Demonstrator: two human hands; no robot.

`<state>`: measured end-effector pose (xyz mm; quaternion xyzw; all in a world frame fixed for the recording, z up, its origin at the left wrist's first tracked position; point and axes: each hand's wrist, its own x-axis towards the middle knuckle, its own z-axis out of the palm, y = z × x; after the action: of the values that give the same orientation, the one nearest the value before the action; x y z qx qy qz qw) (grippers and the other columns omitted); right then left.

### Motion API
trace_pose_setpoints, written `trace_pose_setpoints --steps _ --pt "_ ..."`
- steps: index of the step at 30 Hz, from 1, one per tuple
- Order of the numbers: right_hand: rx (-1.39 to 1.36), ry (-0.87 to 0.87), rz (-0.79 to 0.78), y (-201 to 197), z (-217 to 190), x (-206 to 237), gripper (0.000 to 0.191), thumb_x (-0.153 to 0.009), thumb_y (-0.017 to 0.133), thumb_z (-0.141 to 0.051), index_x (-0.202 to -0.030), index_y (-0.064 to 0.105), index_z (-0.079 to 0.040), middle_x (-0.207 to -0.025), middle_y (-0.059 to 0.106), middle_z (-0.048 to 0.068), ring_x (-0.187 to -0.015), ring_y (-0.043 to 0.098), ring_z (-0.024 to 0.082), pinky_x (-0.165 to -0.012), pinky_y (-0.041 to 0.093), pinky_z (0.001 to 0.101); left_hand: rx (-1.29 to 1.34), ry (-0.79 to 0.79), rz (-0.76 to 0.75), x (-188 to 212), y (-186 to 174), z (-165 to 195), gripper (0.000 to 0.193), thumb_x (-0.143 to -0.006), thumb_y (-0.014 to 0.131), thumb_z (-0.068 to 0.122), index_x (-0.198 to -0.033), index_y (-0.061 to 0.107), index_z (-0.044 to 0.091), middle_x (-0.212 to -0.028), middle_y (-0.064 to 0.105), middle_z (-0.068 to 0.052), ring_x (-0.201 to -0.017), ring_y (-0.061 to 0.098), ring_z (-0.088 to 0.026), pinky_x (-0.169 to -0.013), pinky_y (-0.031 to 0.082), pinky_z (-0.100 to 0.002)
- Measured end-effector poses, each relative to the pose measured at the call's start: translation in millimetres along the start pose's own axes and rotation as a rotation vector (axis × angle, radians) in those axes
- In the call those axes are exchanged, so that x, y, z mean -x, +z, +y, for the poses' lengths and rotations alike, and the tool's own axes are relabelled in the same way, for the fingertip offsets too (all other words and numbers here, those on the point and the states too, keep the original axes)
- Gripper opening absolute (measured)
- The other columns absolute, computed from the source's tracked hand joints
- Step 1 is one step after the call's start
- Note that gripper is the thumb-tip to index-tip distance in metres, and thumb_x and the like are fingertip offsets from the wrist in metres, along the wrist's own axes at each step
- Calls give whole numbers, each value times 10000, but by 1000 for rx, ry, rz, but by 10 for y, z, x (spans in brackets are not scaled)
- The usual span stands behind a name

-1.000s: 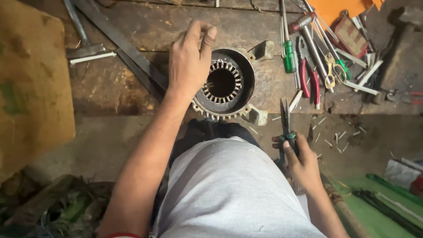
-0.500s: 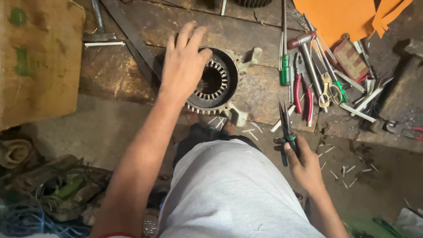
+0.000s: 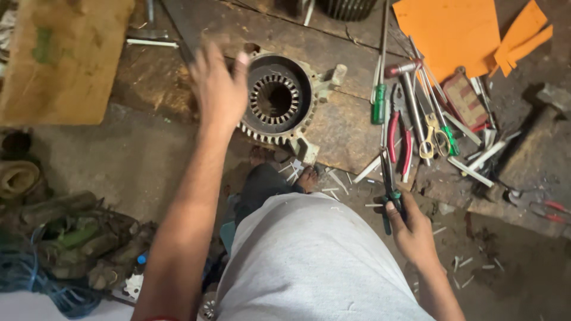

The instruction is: The person works at a cluttered workbench on an electric motor stator, using pliers to pull metal rods and winding remnants out of the stator slots one at a time and dropping them on the floor. Near the end they pick up a hammer and strike the stator housing to loosen remaining parts.

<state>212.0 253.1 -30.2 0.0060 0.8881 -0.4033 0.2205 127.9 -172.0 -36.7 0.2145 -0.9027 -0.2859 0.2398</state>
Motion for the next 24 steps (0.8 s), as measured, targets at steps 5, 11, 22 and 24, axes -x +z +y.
trace_pose_setpoints --steps 5,11,22,24 --pt "-86 17 -47 -17 86 -132 381 -1016 554 -202 -1353 563 -25 -1106 778 85 -993 758 172 -769 565 308 107 -272 -127 151 107 80 395 -1024 621 369 -1279 613 67 -1219 695 -236 -1142 645 -462 -940 519 -532" --pt "2 49 19 -11 166 -158 488 -1005 603 -198 -1450 521 -13 -1091 779 133 -1004 747 188 -859 556 319 88 -194 -129 55 60 192 325 -988 646 264 -1275 651 110 -1109 723 -233 -1038 683 -457 -876 537 -533" --pt "-60 -51 -29 -42 -294 -321 491 -1000 576 -201 -1459 509 -41 -1054 784 104 -962 758 170 -799 564 304 -301 419 -544 -1039 46 -81 444 -980 610 544 -1209 670 168 -969 743 -203 -885 696 -467 -741 538 -588" --pt "-50 -68 -21 -30 -353 -312 487 -1000 584 -201 -1459 520 -50 -1023 794 96 -925 742 170 -782 556 300 -416 475 -585 -1104 58 -130 479 -1003 593 592 -1183 664 155 -931 740 -214 -895 701 -456 -743 549 -573"
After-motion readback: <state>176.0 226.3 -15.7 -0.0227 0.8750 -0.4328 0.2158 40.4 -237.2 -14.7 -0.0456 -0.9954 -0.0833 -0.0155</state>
